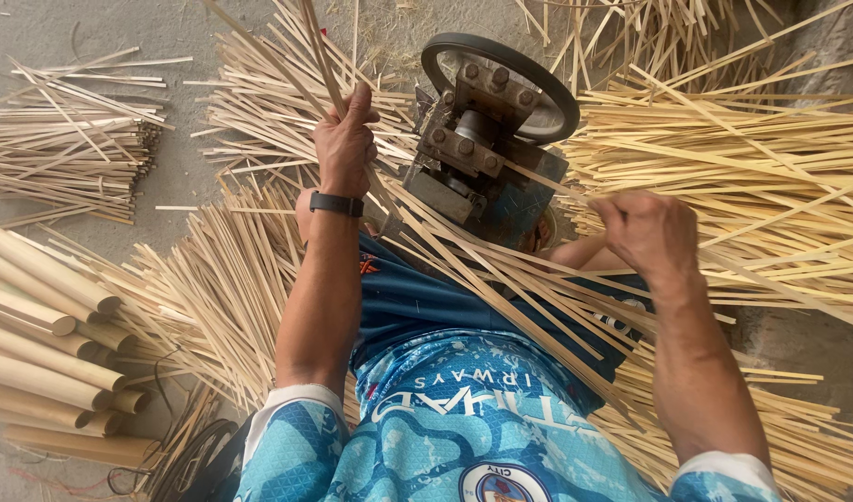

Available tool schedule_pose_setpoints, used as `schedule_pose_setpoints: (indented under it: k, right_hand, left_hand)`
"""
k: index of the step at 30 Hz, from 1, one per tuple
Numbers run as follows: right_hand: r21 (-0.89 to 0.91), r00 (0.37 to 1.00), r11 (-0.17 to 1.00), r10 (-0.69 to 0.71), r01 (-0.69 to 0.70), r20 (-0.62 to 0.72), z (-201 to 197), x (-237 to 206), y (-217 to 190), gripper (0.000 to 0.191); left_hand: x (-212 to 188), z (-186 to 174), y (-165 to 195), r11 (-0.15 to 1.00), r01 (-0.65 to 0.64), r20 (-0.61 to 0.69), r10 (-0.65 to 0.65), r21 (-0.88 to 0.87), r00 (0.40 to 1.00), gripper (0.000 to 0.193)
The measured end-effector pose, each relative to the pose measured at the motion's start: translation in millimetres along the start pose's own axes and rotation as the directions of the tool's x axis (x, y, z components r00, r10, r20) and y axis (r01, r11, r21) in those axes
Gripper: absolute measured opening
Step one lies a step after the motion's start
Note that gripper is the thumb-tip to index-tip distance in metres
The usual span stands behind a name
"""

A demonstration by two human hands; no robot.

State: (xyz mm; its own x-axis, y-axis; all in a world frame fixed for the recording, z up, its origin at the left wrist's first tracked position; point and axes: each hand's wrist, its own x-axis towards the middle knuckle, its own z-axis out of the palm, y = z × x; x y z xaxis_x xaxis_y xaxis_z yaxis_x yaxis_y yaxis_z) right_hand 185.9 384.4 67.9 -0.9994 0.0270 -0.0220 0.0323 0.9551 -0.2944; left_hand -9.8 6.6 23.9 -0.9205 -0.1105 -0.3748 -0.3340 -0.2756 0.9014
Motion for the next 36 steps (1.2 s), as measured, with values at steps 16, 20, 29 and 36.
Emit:
schedule_pose_setpoints:
  k: [16,20,29,36]
  right_hand:
    - [0.235,0.88,0.946,0.092,-0.223,0.467,33,-21,-33,0.025]
    - [0.347,0.942,0.931,-0.012,-0.111,0.334,45,-43,-27,0.023]
    - [0.279,0.933,0.894,0.306,-0.35,0.191,-31,-62,38,0.016]
    - [0.06,0.985,0.984,0.169,-0.171,0.031,-21,-15,10,0.021]
  left_hand:
    - [11,26,-6,0.994,-0.06,0.163,0.073,-0.088,0.984,0.034]
    - [20,17,3,0.986,-0.162,0.121,0.166,-0.046,0.979,0.037]
    - [27,-22,30,0.965,-0.168,-0.014,0.169,-0.202,0.986,0.038]
    - [14,-8,12,0.992,-0.049,-0.002,0.049,-0.117,0.999,0.045]
